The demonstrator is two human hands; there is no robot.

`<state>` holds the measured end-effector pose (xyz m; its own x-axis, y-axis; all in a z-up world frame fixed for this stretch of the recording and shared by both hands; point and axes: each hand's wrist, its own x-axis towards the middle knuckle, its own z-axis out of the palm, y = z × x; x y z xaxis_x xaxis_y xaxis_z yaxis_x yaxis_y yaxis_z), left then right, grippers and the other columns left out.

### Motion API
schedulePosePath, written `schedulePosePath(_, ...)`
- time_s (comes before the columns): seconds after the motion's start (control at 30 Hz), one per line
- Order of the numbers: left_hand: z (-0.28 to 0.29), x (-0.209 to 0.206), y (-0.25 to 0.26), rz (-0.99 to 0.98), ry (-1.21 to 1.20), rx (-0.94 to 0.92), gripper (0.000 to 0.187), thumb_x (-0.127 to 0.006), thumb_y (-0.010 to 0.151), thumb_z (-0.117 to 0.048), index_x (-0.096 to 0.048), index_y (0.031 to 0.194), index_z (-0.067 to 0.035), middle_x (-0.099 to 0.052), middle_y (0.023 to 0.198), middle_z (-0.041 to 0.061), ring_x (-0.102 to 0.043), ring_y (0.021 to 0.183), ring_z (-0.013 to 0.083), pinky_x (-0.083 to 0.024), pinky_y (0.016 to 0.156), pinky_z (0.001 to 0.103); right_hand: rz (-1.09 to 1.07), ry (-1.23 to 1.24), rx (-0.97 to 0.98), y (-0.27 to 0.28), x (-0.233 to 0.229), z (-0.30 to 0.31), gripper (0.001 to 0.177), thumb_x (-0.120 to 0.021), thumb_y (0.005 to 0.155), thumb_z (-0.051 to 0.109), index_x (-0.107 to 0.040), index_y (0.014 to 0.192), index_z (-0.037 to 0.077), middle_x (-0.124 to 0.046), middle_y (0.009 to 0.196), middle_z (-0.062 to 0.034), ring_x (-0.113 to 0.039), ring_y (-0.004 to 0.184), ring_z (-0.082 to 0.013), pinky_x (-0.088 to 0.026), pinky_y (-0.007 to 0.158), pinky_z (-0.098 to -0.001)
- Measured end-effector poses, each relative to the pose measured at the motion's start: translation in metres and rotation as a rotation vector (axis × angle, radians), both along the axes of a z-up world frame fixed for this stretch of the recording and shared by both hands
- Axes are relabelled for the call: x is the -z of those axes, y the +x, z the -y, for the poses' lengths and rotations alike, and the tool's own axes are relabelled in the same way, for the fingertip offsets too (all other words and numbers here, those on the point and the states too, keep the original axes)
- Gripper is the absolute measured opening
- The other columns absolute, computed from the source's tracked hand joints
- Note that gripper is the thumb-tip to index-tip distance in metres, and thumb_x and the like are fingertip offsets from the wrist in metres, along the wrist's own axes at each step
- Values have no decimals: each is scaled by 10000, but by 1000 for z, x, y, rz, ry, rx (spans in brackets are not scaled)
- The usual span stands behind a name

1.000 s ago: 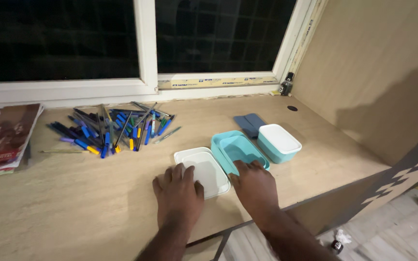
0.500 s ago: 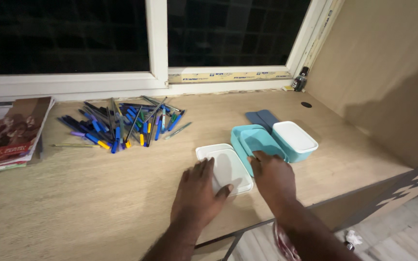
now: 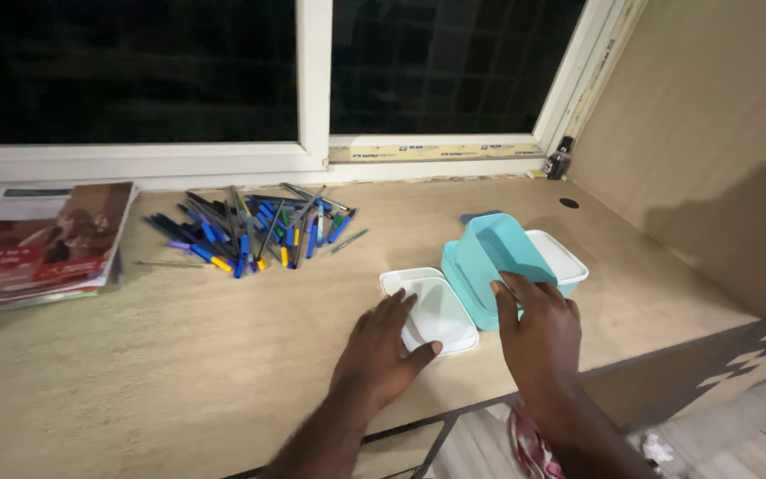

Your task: The person organizes a cluttered desk by placing small items like a mouse, keys, and a card into a light blue plastic container and closing it. They then unbox a computer mouse, place it back in its packaging, and arrange several textbooks and notebooks on the desk surface.

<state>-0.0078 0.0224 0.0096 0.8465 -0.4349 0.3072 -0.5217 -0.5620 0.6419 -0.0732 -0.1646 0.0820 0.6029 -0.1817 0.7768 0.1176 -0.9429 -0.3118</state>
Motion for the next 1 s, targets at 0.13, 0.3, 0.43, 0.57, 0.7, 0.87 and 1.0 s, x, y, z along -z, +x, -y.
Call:
schedulePosePath(0.13,-4,10,4,-167,-226,8,771,-694,879,-414,-403,1530,-121,-429,1575,119,-401,1449,273,-327,1186,403,11,68,-154,-20,-5,-21,172,-695,908,126,-744,1027,11,-734,949,-205,-700,805,-388,-535,694,-463)
schedulePosePath(0.3,-28,21,-1,-336,-805,-50,616,-574,928,-222,-470,1521,-90,-585,1482,169,-596,1317,246,-441,1098,360,35,-40,-319,-32,18,-60,162,-711,869,112,-744,1008,36,-743,926,-184,-688,833,-382,-527,745,-469)
schedulePosePath(0.43,-54,11,-28,-372,-841,-175,547,-547,978,-281,-485,1495,-114,-664,1357,167,-652,1215,240,-484,1032,350,-96,-24,-317,-34,38,-102,179,-749,857,196,-774,993,82,-724,766,-141,-681,730,-346,-507,707,-466)
schedulePosePath(0.57,-89,4,-55,-206,-762,-266,525,-493,995,-265,-474,1495,-107,-690,1305,167,-666,1172,255,-493,996,348,-118,-75,-321,-38,45,-147,206,-748,863,250,-779,1004,103,-697,681,-97,-663,678,-300,-465,704,-463)
schedulePosePath(0.7,-127,7,-63,-57,-773,-259,493,-451,1005,-204,-498,1479,-77,-714,1277,166,-697,1158,266,-513,988,349,-79,-114,-379,-43,48,-192,222,-750,842,267,-765,996,108,-712,674,-50,-667,716,-253,-418,773,-496)
schedulePosePath(0.87,-171,10,-63,-157,-719,-420,475,-484,985,-208,-557,1444,-107,-748,1193,155,-723,1076,249,-534,935,347,-138,-135,-499,-41,47,-228,278,-720,883,263,-730,1111,106,-721,745,-43,-656,826,-254,-405,834,-498)
schedulePosePath(1.0,-191,13,-56,-156,-730,-444,455,-475,998,-191,-561,1435,-94,-750,1204,144,-711,1085,226,-524,946,330,-218,-137,-632,-42,47,-242,359,-677,932,217,-660,1252,57,-711,973,-90,-626,995,-271,-389,940,-499)
